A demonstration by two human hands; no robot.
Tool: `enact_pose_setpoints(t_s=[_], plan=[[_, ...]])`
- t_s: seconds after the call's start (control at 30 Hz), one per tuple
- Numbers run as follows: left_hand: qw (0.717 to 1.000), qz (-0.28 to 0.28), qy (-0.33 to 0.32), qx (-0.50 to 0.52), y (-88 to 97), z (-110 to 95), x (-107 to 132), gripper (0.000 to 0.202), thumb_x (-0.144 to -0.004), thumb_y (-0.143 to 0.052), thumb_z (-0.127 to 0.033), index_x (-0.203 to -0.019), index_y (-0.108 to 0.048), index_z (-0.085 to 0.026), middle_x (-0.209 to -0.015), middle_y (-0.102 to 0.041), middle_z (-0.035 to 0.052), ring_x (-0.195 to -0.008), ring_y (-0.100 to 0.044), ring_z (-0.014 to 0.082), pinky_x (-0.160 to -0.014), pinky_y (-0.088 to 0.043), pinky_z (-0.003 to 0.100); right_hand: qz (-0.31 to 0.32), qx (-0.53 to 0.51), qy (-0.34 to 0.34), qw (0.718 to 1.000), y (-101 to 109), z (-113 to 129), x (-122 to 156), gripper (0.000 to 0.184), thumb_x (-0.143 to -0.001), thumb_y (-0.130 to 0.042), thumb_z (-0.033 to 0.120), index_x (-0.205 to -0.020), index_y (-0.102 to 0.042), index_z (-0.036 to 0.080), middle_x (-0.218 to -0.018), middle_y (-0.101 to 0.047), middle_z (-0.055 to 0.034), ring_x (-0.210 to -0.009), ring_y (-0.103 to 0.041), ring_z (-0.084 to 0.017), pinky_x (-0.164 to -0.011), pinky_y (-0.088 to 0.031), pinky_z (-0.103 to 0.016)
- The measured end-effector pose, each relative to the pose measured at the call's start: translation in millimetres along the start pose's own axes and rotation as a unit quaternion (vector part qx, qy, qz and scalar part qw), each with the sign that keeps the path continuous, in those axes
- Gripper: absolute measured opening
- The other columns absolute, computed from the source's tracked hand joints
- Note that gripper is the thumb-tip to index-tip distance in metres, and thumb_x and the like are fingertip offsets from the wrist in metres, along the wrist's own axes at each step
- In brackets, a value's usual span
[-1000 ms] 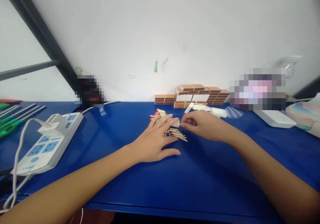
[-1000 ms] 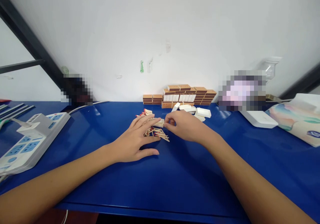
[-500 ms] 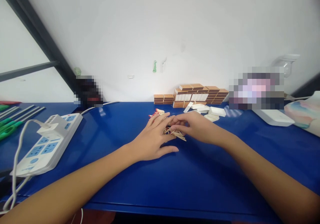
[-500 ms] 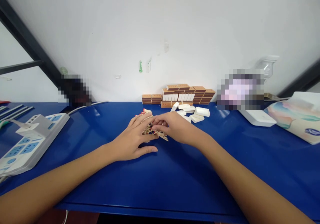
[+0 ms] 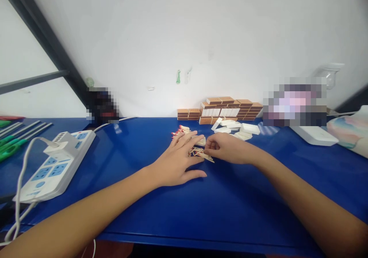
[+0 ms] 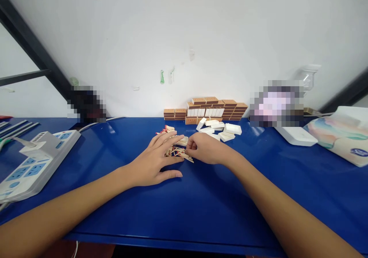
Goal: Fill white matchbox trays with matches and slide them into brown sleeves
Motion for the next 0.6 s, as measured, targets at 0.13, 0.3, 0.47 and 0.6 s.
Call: enact_pose_setpoints(t_s=[0.13, 0.3, 0.47, 0.6], plan=[[1.000, 0.007, -0.002, -0.005, 0.2, -0.5, 0.3, 0.043, -0.098, -0.058, -0.056, -0.122, -0.075, -0.024, -0.165, -0.034, 0.0134, -0.156, -0.023, 0.0390, -0.124, -0.025, 0.064, 0.000, 0.001, -0.002, 1.000, -0.1, 1.2, 1.0, 0.010, -0.080, -0.062, 0.026, -0.072, -0.065, 0.020, -0.066, -0.069, -0.0011, -0.060, -0.059, -0.017, -0.052, -0.039, -0.028], [1.000, 0.013, 0.001, -0.015, 0.7, -0.7, 0.3, 0.044, -0.099, -0.056, -0.057, -0.123, -0.074, -0.025, -0.165, -0.034, 0.0136, -0.156, -0.023, 0.0384, -0.124, -0.025, 0.063, -0.025, 0.011, 0.018, 0.999, 3.9, -0.3, 2.9, 0.008, -0.084, -0.061, 0.026, -0.078, -0.062, 0.021, -0.068, -0.067, 0.0006, -0.061, -0.056, -0.015, -0.056, -0.040, -0.028], [1.000, 0.005, -0.004, -0.012, 1.6, -0.1, -0.9, 0.042, -0.099, -0.057, -0.056, -0.120, -0.076, -0.025, -0.164, -0.034, 0.0136, -0.155, -0.025, 0.0379, -0.123, -0.027, 0.064, -0.033, 0.033, 0.090, 0.995, 2.9, 7.2, 3.7, 0.015, -0.092, -0.055, 0.028, -0.079, -0.058, 0.021, -0.072, -0.066, -0.0004, -0.062, -0.056, -0.015, -0.059, -0.040, -0.028], [1.000, 0.004, 0.000, -0.012, 2.6, -0.8, -1.4, 0.040, -0.099, -0.058, -0.055, -0.117, -0.077, -0.025, -0.165, -0.034, 0.0131, -0.155, -0.025, 0.0394, -0.123, -0.025, 0.066, -0.049, 0.056, 0.092, 0.993, 10.8, 5.4, 6.6, 0.021, -0.096, -0.054, 0.034, -0.081, -0.063, 0.021, -0.075, -0.068, -0.0023, -0.064, -0.058, -0.016, -0.060, -0.039, -0.029]])
Point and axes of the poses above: each hand's wrist, its own x-axis away from the middle knuckle, its own y-axis out of the back of the hand, z = x × y, the point moved 1 cm from there along -x, towards the middle knuckle
